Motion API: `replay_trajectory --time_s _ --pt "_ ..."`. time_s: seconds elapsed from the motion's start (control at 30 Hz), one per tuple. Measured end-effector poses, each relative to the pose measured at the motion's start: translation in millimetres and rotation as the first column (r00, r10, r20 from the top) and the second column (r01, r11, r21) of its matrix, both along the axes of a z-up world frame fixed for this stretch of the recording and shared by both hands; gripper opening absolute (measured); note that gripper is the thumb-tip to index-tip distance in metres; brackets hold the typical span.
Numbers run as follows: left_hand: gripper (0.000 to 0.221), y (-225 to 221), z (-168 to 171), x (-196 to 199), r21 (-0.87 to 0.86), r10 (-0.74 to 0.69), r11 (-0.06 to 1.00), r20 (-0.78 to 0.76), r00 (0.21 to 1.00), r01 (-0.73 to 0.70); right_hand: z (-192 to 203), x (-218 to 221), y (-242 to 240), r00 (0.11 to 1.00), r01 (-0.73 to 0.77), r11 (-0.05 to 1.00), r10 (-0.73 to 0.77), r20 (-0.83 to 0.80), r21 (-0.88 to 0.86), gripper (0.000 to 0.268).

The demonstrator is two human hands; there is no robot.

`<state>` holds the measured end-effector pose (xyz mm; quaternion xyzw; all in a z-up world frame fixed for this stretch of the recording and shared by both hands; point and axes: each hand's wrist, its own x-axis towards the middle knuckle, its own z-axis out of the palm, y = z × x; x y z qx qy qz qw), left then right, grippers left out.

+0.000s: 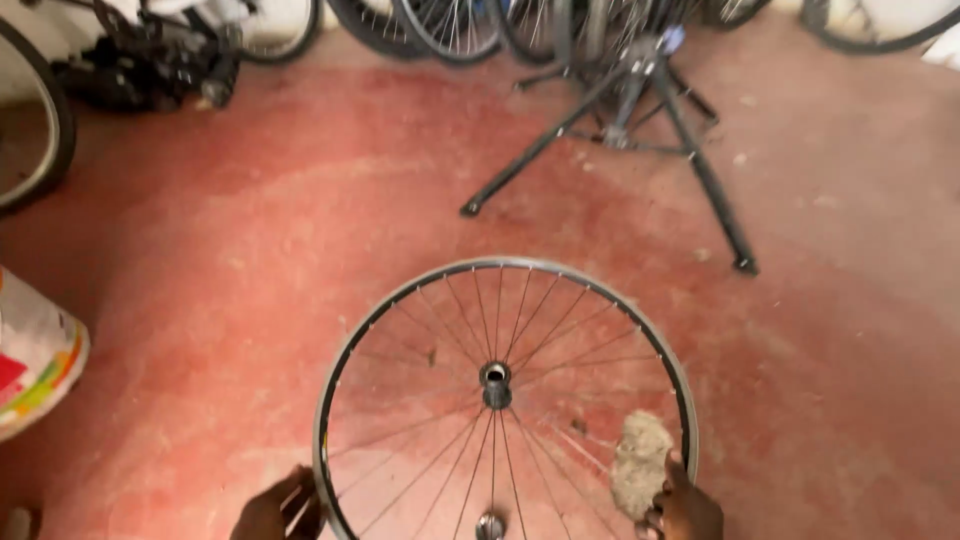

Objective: Inspecting and adjusting the spokes of a bicycle wheel in a repair shop environment.

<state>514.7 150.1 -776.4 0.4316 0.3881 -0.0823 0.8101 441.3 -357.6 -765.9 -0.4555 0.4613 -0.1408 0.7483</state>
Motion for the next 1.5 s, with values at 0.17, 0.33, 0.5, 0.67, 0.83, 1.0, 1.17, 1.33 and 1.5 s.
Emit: replay_trajectory --time_s 0.17,0.33,0.5,0.67,0.83,1.0,1.17,1.33,1.5 --pt "0.028 -52.4 76.6 -7.0 -0.048 0.106 0.993 0.058 0.993 -0.103 -16.4 32.0 43.3 0.995 -0.027 1.000 0.026 0.097 0.012 0.030" --pt "0.029 -74.5 72.2 -5.5 -0.063 0.278 0.960 0.133 0.951 -0.272 4.8 43.1 77.0 0.974 -0.202 0.979 0.196 0.113 0.041 0.035" --pt "0.030 -114.2 -60.0 -40.4 -0.072 0.205 0.968 -0.320 0.925 -0.240 -1.0 34.7 90.6 0.965 -0.259 0.964 0.256 -0.061 -0.058 0.036" --pt "0.033 -183.0 -18.9 -90.1 -0.079 -0.010 0.997 -0.307 0.952 -0.015 -76.7 -5.8 118.0 0.981 -0.194 0.966 0.186 -0.059 -0.173 0.038" --pt "0.027 -191.3 -15.4 -84.8 -0.292 -0.102 0.955 -0.147 0.984 0.055 -102.6 -31.7 148.8 0.981 -0.179 0.968 0.163 0.101 0.176 0.038" --pt "0.041 -212.1 9.8 -80.2 -0.206 -0.199 0.961 -0.060 0.978 0.183 -103.8 -34.0 170.1 0.903 -0.409 0.895 0.425 0.060 -0.180 0.029" --pt "0.048 -216.6 4.9 -77.5 0.019 -0.269 0.963 -0.039 0.962 0.270 -74.0 -35.5 189.2 0.813 -0.528 0.385 0.488 -0.318 -0.757 0.039" --pt "0.047 -222.2 2.9 -76.5 0.171 -0.337 0.919 -0.129 0.932 0.356 -98.5 -41.3 188.5 0.850 -0.453 0.417 0.468 -0.241 -0.788 0.049" --pt "0.032 -222.3 32.3 -83.8 -0.163 0.031 0.986 -0.085 0.996 -0.045 -51.3 -54.2 179.6 0.871 -0.479 0.763 0.473 -0.129 -0.434 0.032"
